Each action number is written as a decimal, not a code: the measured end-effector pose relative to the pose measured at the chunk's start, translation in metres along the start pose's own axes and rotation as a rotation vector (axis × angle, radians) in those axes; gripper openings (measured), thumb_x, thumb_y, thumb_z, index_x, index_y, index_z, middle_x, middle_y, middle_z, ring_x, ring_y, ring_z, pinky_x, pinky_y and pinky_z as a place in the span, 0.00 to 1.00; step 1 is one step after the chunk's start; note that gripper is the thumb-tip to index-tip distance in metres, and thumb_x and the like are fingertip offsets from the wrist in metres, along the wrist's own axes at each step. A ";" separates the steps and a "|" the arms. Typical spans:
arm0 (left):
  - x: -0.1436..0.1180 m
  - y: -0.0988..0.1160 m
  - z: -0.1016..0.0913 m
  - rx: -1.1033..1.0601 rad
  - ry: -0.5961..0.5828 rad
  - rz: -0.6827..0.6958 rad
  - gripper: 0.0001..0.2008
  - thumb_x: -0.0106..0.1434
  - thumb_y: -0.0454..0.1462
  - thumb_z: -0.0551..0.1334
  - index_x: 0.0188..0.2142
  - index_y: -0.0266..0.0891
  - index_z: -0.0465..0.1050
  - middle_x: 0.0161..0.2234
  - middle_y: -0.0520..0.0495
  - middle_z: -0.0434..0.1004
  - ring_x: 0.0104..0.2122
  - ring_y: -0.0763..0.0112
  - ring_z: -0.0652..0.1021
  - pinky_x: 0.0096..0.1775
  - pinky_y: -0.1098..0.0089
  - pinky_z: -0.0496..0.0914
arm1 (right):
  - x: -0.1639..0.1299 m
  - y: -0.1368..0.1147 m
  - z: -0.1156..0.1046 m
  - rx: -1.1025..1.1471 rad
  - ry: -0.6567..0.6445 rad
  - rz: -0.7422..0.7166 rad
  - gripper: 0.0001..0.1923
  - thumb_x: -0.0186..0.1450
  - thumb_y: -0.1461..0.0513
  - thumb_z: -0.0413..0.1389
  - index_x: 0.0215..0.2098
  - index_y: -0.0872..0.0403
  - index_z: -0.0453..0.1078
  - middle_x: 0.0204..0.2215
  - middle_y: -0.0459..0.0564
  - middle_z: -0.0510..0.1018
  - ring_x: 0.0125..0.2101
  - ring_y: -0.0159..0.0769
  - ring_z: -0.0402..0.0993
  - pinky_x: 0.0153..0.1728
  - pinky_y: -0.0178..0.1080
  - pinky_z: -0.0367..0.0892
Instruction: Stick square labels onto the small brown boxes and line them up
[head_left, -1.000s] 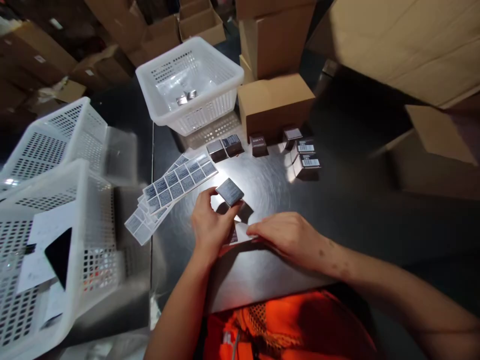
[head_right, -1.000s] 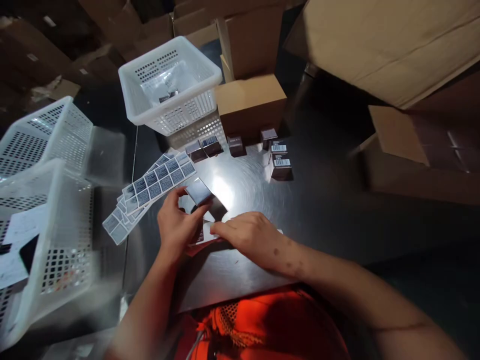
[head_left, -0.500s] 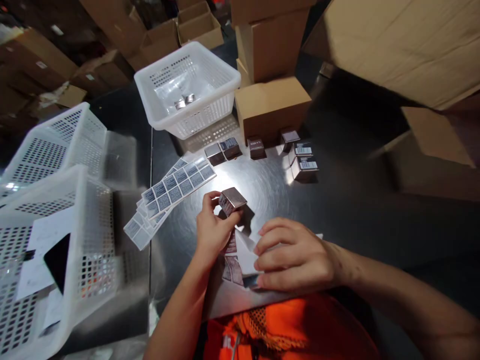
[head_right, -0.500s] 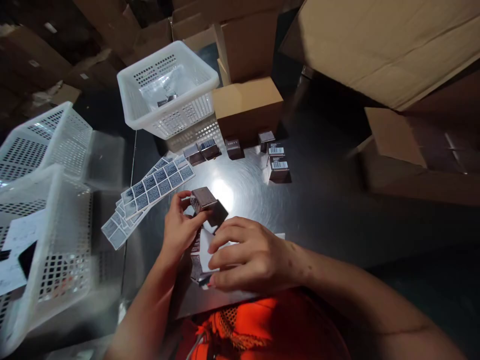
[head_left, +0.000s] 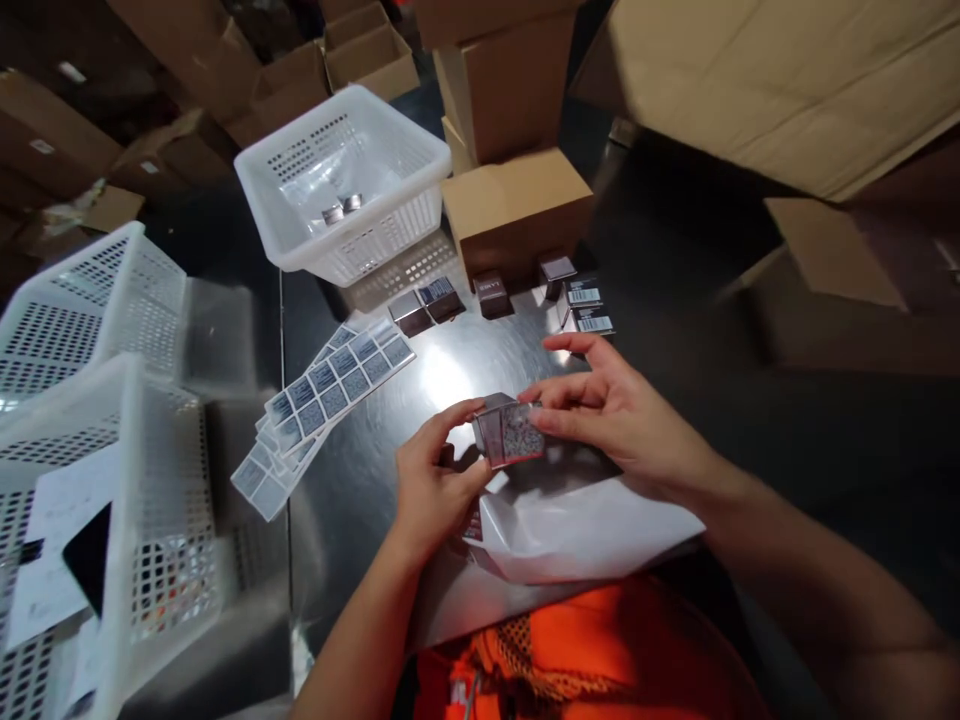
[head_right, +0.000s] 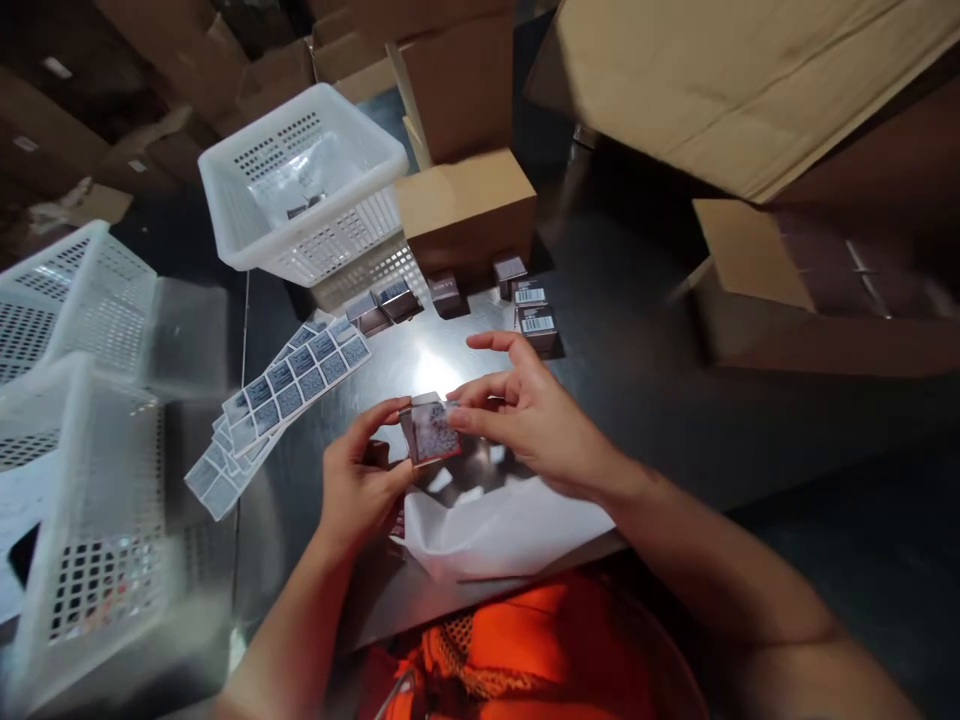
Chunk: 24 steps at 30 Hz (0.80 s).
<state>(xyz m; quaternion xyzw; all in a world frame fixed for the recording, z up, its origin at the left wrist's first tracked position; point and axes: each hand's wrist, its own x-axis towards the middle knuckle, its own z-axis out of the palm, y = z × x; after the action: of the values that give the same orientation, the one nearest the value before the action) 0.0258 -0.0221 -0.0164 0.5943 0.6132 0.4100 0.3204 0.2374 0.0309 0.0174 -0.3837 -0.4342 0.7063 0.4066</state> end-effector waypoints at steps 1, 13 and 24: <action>-0.001 0.000 0.000 -0.001 -0.013 0.008 0.25 0.51 0.34 0.74 0.50 0.49 0.78 0.42 0.53 0.82 0.32 0.76 0.77 0.23 0.81 0.60 | -0.001 -0.001 0.000 0.000 -0.012 0.010 0.36 0.57 0.61 0.71 0.56 0.47 0.58 0.26 0.39 0.78 0.46 0.40 0.78 0.47 0.42 0.72; -0.004 0.005 0.002 0.058 -0.012 0.038 0.24 0.53 0.36 0.74 0.50 0.48 0.79 0.42 0.52 0.82 0.30 0.74 0.78 0.25 0.78 0.64 | -0.002 0.004 0.004 -0.075 0.022 0.019 0.39 0.52 0.55 0.74 0.53 0.47 0.57 0.24 0.38 0.77 0.38 0.41 0.80 0.41 0.42 0.76; -0.004 0.005 0.003 0.082 -0.009 0.064 0.25 0.52 0.31 0.72 0.50 0.49 0.79 0.41 0.53 0.83 0.30 0.74 0.78 0.28 0.77 0.68 | 0.000 0.003 0.004 -0.085 0.013 0.015 0.38 0.52 0.57 0.74 0.51 0.48 0.57 0.25 0.39 0.77 0.41 0.42 0.80 0.41 0.40 0.76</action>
<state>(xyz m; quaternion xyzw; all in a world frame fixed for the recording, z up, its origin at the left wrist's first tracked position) 0.0310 -0.0261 -0.0137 0.6282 0.6086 0.3921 0.2852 0.2334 0.0284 0.0155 -0.4085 -0.4582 0.6878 0.3873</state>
